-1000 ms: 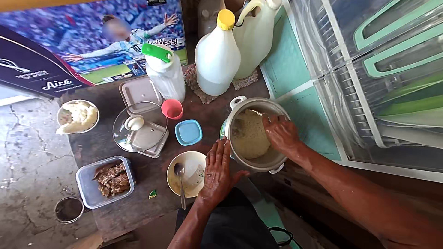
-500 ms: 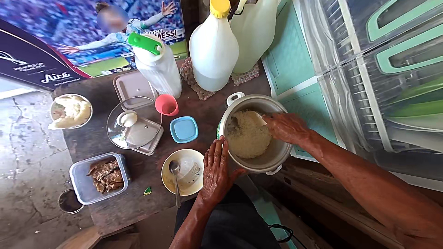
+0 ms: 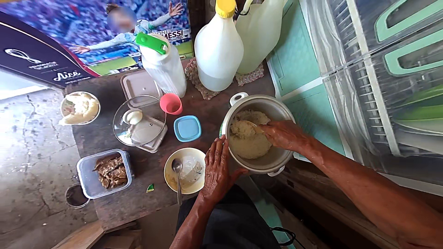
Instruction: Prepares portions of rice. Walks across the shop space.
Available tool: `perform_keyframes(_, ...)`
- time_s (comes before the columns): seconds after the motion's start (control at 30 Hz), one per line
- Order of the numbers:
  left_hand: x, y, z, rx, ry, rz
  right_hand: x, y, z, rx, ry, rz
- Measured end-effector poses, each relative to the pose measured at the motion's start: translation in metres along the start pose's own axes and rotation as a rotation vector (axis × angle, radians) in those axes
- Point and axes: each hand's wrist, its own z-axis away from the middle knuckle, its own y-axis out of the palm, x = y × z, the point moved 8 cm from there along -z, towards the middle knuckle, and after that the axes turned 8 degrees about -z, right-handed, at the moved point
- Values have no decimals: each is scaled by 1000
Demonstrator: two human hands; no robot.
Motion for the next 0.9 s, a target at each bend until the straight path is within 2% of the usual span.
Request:
perform_keyframes(0.3,1,-3,-4,28,0,29,8,15,-19,76,3,-126)
perform_keyframes(0.4,1,-1,-2,39,-14,34,9,22,-14,83,22,-260)
perform_keyframes(0.47,1,0,-2,42,-20,47,5,31,-9,94,103,-384)
perform_keyframes(0.63,1,0,-2,44,-17,51,8,39,7,52,157,-604)
perform_keyframes(0.8,2,0,-1,45,-23,50,16,29,30,-81,46,-649)
perform_keyframes(0.9,2,1,0,41,-19,32,13,22,44,-137,67,-663)
